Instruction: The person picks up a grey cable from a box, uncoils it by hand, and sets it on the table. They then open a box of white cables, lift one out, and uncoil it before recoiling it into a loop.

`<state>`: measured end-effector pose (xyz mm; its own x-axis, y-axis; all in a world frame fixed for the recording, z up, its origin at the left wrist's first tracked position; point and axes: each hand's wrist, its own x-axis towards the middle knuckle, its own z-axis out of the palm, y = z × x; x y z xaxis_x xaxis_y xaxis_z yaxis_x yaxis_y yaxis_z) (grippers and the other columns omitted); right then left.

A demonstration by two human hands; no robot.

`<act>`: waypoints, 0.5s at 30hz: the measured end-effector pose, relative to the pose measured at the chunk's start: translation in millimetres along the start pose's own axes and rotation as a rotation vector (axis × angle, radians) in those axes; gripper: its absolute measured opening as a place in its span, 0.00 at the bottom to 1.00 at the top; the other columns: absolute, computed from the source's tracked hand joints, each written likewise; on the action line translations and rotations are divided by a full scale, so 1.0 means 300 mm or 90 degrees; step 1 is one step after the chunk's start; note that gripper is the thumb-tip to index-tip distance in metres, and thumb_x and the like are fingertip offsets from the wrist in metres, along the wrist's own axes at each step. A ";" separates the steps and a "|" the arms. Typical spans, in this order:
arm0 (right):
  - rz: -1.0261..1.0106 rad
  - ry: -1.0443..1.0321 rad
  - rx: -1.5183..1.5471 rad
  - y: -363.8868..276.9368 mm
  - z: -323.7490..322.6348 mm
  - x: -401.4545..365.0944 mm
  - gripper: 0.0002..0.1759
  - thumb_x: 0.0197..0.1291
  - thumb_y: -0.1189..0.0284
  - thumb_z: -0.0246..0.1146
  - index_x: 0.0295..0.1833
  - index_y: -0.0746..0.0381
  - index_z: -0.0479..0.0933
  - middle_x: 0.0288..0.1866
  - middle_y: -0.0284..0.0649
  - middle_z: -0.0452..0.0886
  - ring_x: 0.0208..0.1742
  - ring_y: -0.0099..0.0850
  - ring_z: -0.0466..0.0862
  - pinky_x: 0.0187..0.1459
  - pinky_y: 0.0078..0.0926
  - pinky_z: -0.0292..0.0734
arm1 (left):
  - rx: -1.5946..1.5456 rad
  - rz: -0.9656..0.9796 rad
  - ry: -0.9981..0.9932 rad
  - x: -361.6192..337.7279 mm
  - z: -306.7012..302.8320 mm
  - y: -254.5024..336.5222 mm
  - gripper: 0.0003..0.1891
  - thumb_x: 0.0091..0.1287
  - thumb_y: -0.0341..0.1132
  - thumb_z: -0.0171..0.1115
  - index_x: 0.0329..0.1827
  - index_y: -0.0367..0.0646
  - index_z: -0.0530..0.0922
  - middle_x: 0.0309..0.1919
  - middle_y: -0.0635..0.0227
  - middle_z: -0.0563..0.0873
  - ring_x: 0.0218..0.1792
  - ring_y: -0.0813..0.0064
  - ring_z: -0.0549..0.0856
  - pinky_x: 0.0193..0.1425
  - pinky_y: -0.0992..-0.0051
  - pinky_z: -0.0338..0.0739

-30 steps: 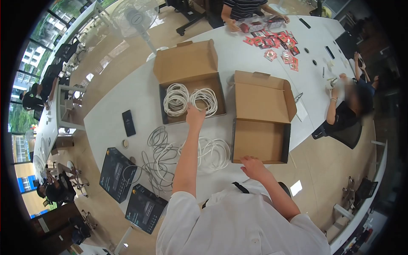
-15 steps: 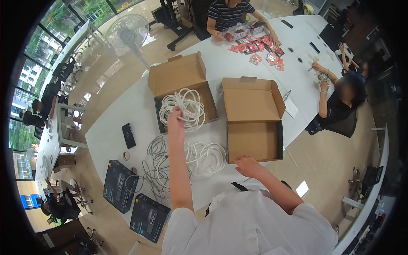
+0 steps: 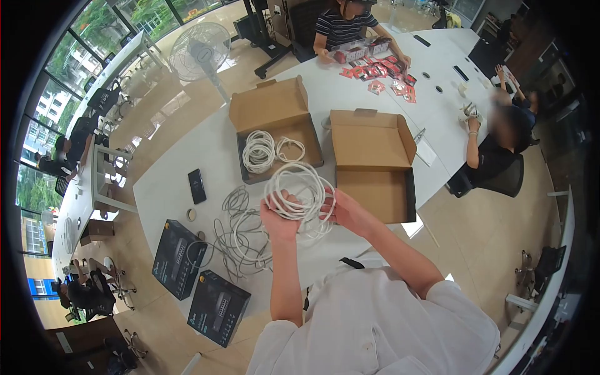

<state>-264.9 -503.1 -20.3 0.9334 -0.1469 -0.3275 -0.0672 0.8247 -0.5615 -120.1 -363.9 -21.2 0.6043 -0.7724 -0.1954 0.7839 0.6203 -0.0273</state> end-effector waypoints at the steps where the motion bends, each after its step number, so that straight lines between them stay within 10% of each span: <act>1: -0.007 0.014 -0.010 0.012 -0.003 -0.002 0.23 0.71 0.61 0.53 0.67 0.58 0.62 0.53 0.35 0.76 0.50 0.25 0.78 0.50 0.26 0.75 | 0.023 0.002 -0.008 -0.013 -0.042 -0.017 0.18 0.68 0.44 0.42 0.18 0.53 0.58 0.15 0.76 0.59 0.18 0.79 0.60 0.24 0.75 0.55; 6: -0.053 0.111 -0.109 0.048 -0.006 -0.039 0.20 0.64 0.76 0.57 0.62 0.59 0.66 0.44 0.33 0.79 0.41 0.22 0.79 0.41 0.22 0.75 | 0.145 0.014 0.279 -0.109 -0.007 -0.042 0.21 0.73 0.54 0.42 0.27 0.51 0.69 0.21 0.75 0.70 0.22 0.78 0.70 0.28 0.74 0.65; 13: -0.144 0.155 -0.134 0.003 0.021 -0.119 0.22 0.59 0.83 0.52 0.59 0.59 0.66 0.47 0.34 0.79 0.44 0.22 0.79 0.43 0.21 0.75 | 0.766 0.031 0.216 -0.175 -0.179 -0.006 0.27 0.72 0.57 0.47 0.60 0.44 0.72 0.51 0.66 0.79 0.51 0.70 0.80 0.56 0.61 0.75; 15: -0.144 0.143 -0.153 -0.013 0.025 -0.140 0.22 0.58 0.83 0.52 0.59 0.59 0.66 0.46 0.35 0.79 0.44 0.22 0.79 0.43 0.22 0.75 | 0.593 -0.072 0.231 -0.180 -0.205 -0.046 0.31 0.71 0.59 0.45 0.63 0.40 0.69 0.56 0.63 0.77 0.55 0.66 0.79 0.60 0.55 0.72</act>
<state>-301.1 -496.2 1.4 0.8353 -0.4481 -0.3184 0.0254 0.6100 -0.7920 -172.3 -322.5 -70.6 0.5616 -0.6351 -0.5303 0.7265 0.0718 0.6834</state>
